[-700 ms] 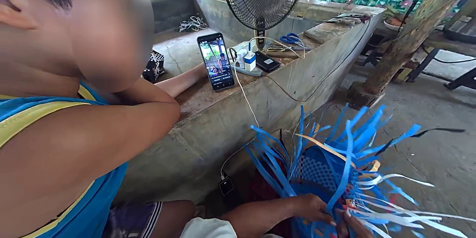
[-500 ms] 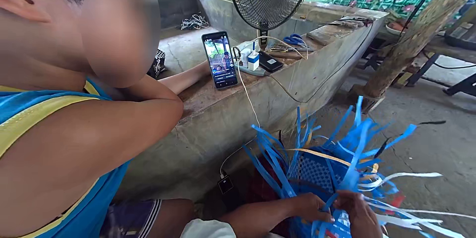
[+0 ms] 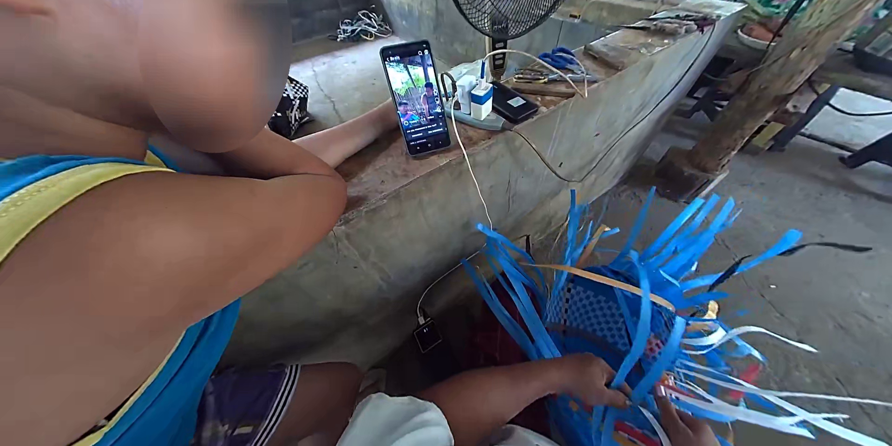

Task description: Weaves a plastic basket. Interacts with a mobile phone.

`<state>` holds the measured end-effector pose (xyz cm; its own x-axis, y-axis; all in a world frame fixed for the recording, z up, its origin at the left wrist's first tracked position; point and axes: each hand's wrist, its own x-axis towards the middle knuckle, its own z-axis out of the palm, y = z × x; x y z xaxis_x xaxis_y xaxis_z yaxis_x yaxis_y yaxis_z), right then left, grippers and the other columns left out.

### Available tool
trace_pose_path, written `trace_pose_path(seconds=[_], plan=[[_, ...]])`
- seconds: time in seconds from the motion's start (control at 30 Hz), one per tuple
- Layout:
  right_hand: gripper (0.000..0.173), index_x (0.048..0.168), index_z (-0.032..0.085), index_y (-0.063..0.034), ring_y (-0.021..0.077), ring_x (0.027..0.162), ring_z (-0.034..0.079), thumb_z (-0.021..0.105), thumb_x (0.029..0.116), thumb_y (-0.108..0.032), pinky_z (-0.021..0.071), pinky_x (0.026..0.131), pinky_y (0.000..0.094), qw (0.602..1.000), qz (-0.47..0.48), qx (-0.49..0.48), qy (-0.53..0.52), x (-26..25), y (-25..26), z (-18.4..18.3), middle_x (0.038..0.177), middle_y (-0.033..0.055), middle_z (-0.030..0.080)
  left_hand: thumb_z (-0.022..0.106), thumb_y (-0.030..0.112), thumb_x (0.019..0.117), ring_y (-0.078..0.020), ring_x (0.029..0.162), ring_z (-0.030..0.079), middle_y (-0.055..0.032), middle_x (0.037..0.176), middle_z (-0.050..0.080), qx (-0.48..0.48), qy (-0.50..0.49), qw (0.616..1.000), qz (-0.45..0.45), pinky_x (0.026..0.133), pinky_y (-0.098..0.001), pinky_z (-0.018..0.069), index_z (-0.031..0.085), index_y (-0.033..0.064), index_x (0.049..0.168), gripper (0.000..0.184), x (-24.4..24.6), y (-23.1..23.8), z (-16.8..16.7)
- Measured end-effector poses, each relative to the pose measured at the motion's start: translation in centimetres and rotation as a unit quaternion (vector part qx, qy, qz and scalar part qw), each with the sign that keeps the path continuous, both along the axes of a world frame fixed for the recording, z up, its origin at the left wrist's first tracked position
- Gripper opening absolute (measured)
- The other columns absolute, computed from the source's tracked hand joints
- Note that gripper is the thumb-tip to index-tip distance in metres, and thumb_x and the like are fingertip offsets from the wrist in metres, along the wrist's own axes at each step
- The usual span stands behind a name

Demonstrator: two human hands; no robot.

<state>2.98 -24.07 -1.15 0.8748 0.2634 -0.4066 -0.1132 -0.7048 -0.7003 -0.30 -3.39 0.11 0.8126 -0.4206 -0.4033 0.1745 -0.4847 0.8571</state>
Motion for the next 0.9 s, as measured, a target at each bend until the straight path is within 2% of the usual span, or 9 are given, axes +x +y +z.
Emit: trace_pose_path(seconds=[0.2, 0.33, 0.5, 0.57, 0.63, 0.7, 0.77, 0.83, 0.9], plan=[[0.042, 0.111, 0.069, 0.0125, 0.0438, 0.1, 0.066, 0.063, 0.1005, -0.028, 0.0496, 0.093, 0.0613, 0.989, 0.101, 0.023, -0.101, 2.4, -0.3, -0.2, 0.107, 0.0325, 0.067, 0.051, 0.025, 0.1079, -0.0321, 0.101, 0.066, -0.0241, 0.11, 0.07, -0.022, 0.013, 0.998, 0.05, 0.094, -0.0527, 0.0491, 0.065, -0.0044, 0.129, 0.038, -0.5, 0.7, -0.6], [0.016, 0.095, 0.071, 0.0116, 0.0563, 0.107, 0.062, 0.069, 0.0862, -0.002, 0.0459, 0.097, 0.0697, 0.917, 0.267, 0.095, -0.281, 1.2, 1.1, 1.0, 0.106, 0.034, 0.068, 0.054, 0.026, 0.107, -0.0339, 0.103, 0.066, -0.0249, 0.11, 0.069, -0.01, 0.02, 0.996, 0.084, 0.095, -0.0543, 0.0486, 0.065, -0.006, 0.125, 0.038, -0.7, 1.0, -0.7], [0.017, 0.096, 0.077, 0.0033, 0.0474, 0.097, 0.069, 0.065, 0.0846, 0.008, 0.0516, 0.09, 0.0657, 0.895, 0.312, 0.153, -0.278, 0.9, 2.8, 1.9, 0.098, 0.0252, 0.072, 0.076, 0.028, 0.0893, -0.0409, 0.111, 0.063, -0.0243, 0.111, 0.068, 0.073, -0.254, 0.955, 0.131, 0.101, -0.0586, 0.0465, 0.071, -0.0027, 0.117, 0.042, -3.1, 0.9, -1.1], [0.018, 0.097, 0.078, 0.0027, 0.0473, 0.096, 0.069, 0.064, 0.0866, 0.006, 0.0517, 0.087, 0.0671, 0.899, 0.303, 0.158, -0.272, 0.8, 2.7, 1.7, 0.1, 0.0243, 0.073, 0.072, 0.026, 0.0922, -0.0391, 0.105, 0.063, -0.0211, 0.101, 0.07, 0.063, -0.33, 0.923, 0.188, 0.1, -0.0567, 0.0457, 0.077, -0.0002, 0.107, 0.03, -4.8, 1.6, -0.1], [0.02, 0.1, 0.078, 0.0021, 0.0463, 0.099, 0.069, 0.062, 0.0889, 0.004, 0.0482, 0.089, 0.0691, 0.905, 0.302, 0.162, -0.25, 0.5, 2.8, 1.4, 0.103, 0.0224, 0.074, 0.053, 0.025, 0.1058, -0.0297, 0.092, 0.069, -0.0178, 0.089, 0.072, 0.05, -0.223, 0.956, 0.182, 0.093, -0.0486, 0.0513, 0.075, -0.0051, 0.093, 0.039, -6.7, 2.4, 2.8], [0.022, 0.101, 0.079, 0.0017, 0.0461, 0.1, 0.07, 0.06, 0.0894, 0.004, 0.0469, 0.091, 0.0707, 0.909, 0.305, 0.164, -0.231, 0.2, 3.1, 1.2, 0.104, 0.022, 0.075, 0.03, 0.032, 0.1138, -0.0203, 0.08, 0.066, -0.0154, 0.087, 0.071, -0.03, -0.017, 0.989, 0.143, 0.082, -0.0392, 0.0531, 0.068, -0.0101, 0.1, 0.058, -8.0, 2.7, 5.8], [0.022, 0.103, 0.078, 0.0015, 0.0463, 0.101, 0.069, 0.06, 0.091, 0.003, 0.0463, 0.092, 0.071, 0.915, 0.306, 0.151, -0.214, 0.0, 3.7, 1.5, 0.104, 0.0229, 0.074, 0.031, 0.031, 0.1128, -0.0065, 0.066, 0.059, -0.0057, 0.078, 0.067, -0.166, -0.02, 0.969, 0.181, 0.067, -0.0255, 0.0499, 0.066, -0.0086, 0.095, 0.056, -9.2, 1.8, 6.1], [0.022, 0.106, 0.077, 0.0036, 0.0493, 0.102, 0.067, 0.062, 0.0898, 0.002, 0.0444, 0.092, 0.0735, 0.921, 0.31, 0.129, -0.199, 0.0, 4.3, 2.1, 0.105, 0.0256, 0.073, 0.042, 0.02, 0.1094, -0.0097, 0.088, 0.068, -0.0091, 0.093, 0.073, -0.228, -0.187, 0.934, 0.204, 0.087, -0.0286, 0.055, 0.068, -0.009, 0.095, 0.041, -9.0, 0.9, 5.5], [0.026, 0.109, 0.073, 0.0094, 0.0542, 0.108, 0.064, 0.067, 0.0854, 0.001, 0.04, 0.096, 0.077, 0.929, 0.313, 0.089, -0.177, -0.4, 4.7, 3.1, 0.11, 0.0311, 0.07, 0.053, 0.012, 0.1041, -0.0266, 0.115, 0.065, -0.0202, 0.112, 0.071, -0.141, -0.381, 0.898, 0.171, 0.107, -0.0388, 0.0477, 0.073, -0.0095, 0.099, 0.03, -7.5, 0.3, 3.6]])
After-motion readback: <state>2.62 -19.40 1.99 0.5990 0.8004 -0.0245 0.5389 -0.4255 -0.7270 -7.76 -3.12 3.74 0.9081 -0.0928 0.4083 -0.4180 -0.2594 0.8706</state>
